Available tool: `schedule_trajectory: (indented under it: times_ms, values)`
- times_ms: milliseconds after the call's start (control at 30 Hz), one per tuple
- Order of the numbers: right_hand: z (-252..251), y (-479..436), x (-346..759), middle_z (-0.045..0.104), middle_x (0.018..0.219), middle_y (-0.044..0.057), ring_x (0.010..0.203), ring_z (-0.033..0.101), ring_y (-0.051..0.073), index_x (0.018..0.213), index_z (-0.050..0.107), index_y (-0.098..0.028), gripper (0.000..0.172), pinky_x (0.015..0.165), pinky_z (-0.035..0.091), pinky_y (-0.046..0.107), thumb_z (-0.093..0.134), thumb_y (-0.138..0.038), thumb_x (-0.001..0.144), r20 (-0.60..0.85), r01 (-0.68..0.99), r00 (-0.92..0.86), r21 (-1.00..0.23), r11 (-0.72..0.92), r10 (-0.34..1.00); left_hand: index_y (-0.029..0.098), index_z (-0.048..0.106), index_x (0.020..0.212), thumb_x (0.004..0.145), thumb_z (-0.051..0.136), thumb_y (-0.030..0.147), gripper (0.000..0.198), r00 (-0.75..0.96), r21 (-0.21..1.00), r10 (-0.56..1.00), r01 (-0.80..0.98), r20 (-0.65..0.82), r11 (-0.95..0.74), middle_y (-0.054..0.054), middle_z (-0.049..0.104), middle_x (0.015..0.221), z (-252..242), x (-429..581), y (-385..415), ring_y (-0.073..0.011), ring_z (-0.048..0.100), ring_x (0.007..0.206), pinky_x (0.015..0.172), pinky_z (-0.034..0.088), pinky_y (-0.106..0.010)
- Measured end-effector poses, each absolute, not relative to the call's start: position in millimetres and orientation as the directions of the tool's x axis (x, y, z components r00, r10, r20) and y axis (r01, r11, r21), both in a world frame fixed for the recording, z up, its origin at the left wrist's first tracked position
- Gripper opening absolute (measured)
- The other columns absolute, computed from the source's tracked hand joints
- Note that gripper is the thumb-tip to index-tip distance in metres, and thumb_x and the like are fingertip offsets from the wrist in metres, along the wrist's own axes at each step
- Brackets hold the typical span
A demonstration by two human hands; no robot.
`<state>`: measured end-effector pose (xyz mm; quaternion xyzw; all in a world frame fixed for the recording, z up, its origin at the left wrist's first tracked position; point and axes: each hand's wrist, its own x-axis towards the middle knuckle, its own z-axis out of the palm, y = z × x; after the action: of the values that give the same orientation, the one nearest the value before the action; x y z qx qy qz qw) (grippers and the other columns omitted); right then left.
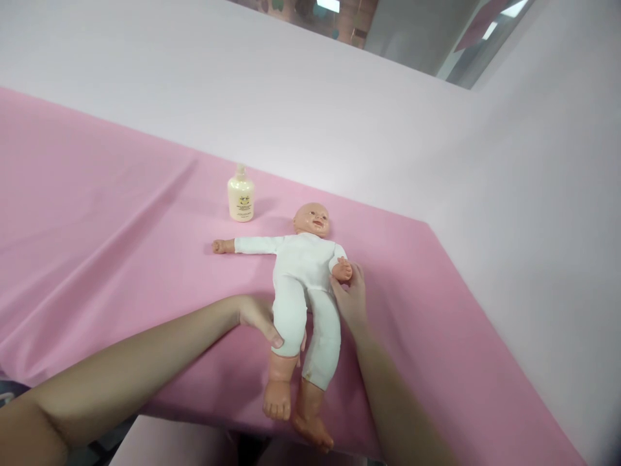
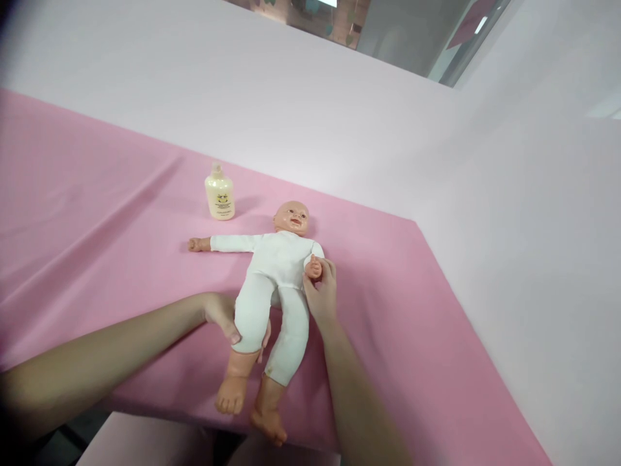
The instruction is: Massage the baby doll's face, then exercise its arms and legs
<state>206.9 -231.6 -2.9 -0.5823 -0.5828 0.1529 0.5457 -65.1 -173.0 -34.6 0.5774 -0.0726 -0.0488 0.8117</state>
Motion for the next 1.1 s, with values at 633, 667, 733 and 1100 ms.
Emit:
schedule_trajectory:
  times_ms: [633, 667, 733, 1100]
  values:
    - [1.8, -232.6, 205.9, 0.081, 0.146, 0.016, 0.143, 0.078, 0.037, 0.133, 0.079, -0.027, 0.044, 0.133, 0.065, 0.062, 0.078, -0.041, 0.092, 0.401, 0.460, 0.296, -0.855, 0.238, 0.867, 0.021, 0.088, 0.136, 0.071, 0.117, 0.061, 0.082, 0.985, 0.951, -0.170, 0.025, 0.030, 0.308, -0.011, 0.098, 0.120, -33.0, -64.9, -172.7, -0.0373, 0.097, 0.116, 0.102, 0.079, -0.044]
    - [1.6, -232.5, 206.1, 0.081, 0.146, 0.015, 0.143, 0.078, 0.037, 0.133, 0.079, -0.028, 0.043, 0.134, 0.065, 0.063, 0.078, -0.040, 0.092, 0.401, 0.461, 0.295, -0.855, 0.238, 0.867, 0.021, 0.088, 0.135, 0.071, 0.117, 0.062, 0.082, 0.985, 0.952, -0.171, 0.025, 0.029, 0.305, -0.011, 0.098, 0.120, -32.9, -65.0, -172.7, -0.0374, 0.097, 0.115, 0.101, 0.079, -0.044]
    - [0.7, -232.4, 206.4, 0.081, 0.147, 0.015, 0.143, 0.078, 0.037, 0.134, 0.079, -0.029, 0.043, 0.133, 0.065, 0.062, 0.078, -0.040, 0.092, 0.396, 0.457, 0.297, -0.858, 0.234, 0.869, 0.021, 0.088, 0.136, 0.071, 0.117, 0.061, 0.082, 0.985, 0.954, -0.172, 0.030, 0.023, 0.298, -0.010, 0.098, 0.121, -32.5, -65.4, -172.5, -0.0370, 0.097, 0.116, 0.101, 0.079, -0.043]
    - [0.4, -231.5, 206.9, 0.081, 0.147, 0.015, 0.145, 0.078, 0.036, 0.133, 0.080, -0.029, 0.043, 0.136, 0.063, 0.063, 0.079, -0.041, 0.092, 0.393, 0.445, 0.300, -0.863, 0.237, 0.869, 0.021, 0.089, 0.134, 0.070, 0.118, 0.063, 0.081, 0.986, 0.956, -0.165, 0.023, 0.026, 0.291, -0.010, 0.099, 0.117, -24.9, -64.4, -174.2, -0.0349, 0.098, 0.112, 0.095, 0.079, -0.040]
